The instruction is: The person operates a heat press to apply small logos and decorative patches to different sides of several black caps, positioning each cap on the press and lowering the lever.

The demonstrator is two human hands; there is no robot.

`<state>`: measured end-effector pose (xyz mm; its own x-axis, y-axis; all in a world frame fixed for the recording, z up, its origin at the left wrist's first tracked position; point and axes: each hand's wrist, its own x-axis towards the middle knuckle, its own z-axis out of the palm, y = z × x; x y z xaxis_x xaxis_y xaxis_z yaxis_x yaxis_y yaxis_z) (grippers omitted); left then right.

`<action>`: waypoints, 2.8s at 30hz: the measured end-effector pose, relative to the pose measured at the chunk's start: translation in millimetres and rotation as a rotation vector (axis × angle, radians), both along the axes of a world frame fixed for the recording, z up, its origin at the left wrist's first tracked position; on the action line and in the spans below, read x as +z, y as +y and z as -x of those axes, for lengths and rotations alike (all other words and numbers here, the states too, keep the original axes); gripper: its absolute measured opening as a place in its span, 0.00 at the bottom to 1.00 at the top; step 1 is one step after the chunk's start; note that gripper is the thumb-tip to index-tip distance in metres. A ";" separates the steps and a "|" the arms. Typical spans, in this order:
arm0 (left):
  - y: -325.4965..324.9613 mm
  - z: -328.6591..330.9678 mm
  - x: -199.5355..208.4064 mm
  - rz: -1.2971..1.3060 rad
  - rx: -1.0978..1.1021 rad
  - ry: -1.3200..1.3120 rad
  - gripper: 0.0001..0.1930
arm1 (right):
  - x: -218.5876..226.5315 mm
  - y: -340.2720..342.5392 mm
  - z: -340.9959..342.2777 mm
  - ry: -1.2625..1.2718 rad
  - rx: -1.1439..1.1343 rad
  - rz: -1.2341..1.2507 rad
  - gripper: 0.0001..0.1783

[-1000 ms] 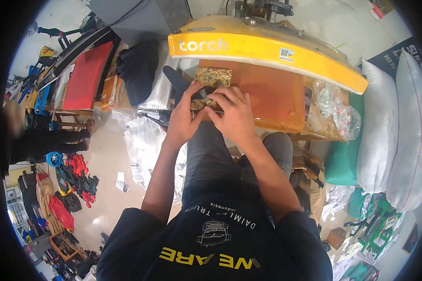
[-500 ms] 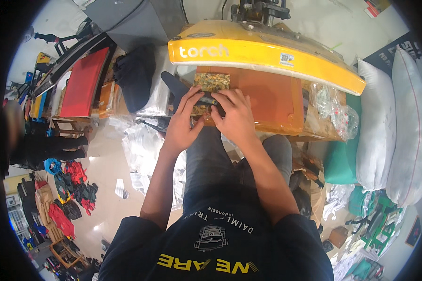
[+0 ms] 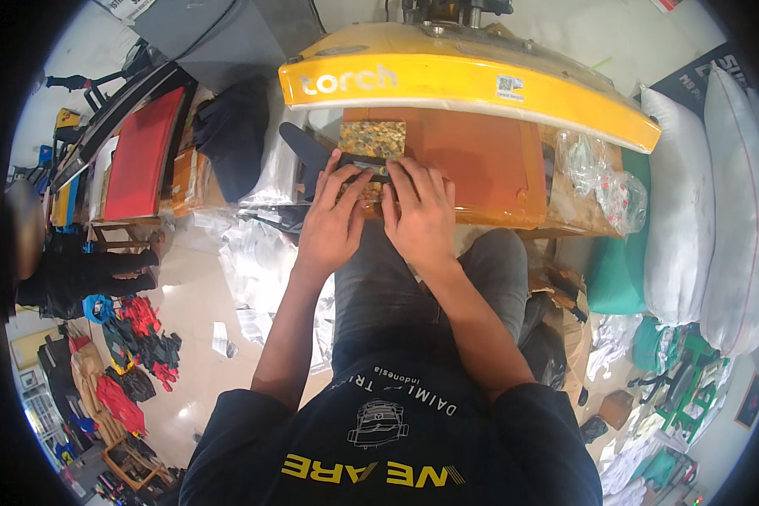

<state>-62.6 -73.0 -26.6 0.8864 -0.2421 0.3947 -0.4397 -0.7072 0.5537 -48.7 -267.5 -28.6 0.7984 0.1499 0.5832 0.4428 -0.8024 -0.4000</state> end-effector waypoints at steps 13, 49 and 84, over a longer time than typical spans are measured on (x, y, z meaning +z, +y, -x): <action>0.4 -1.4 -2.7 0.043 -0.007 0.030 0.24 | 3.9 28.7 36.5 0.302 -0.102 0.163 0.52; 3.8 -2.9 1.5 0.097 -0.039 0.051 0.25 | -4.7 26.7 29.0 0.288 -0.053 0.148 0.52; 2.8 -3.5 -0.7 0.068 -0.020 0.017 0.23 | 5.5 25.5 31.5 0.240 -0.023 0.049 0.51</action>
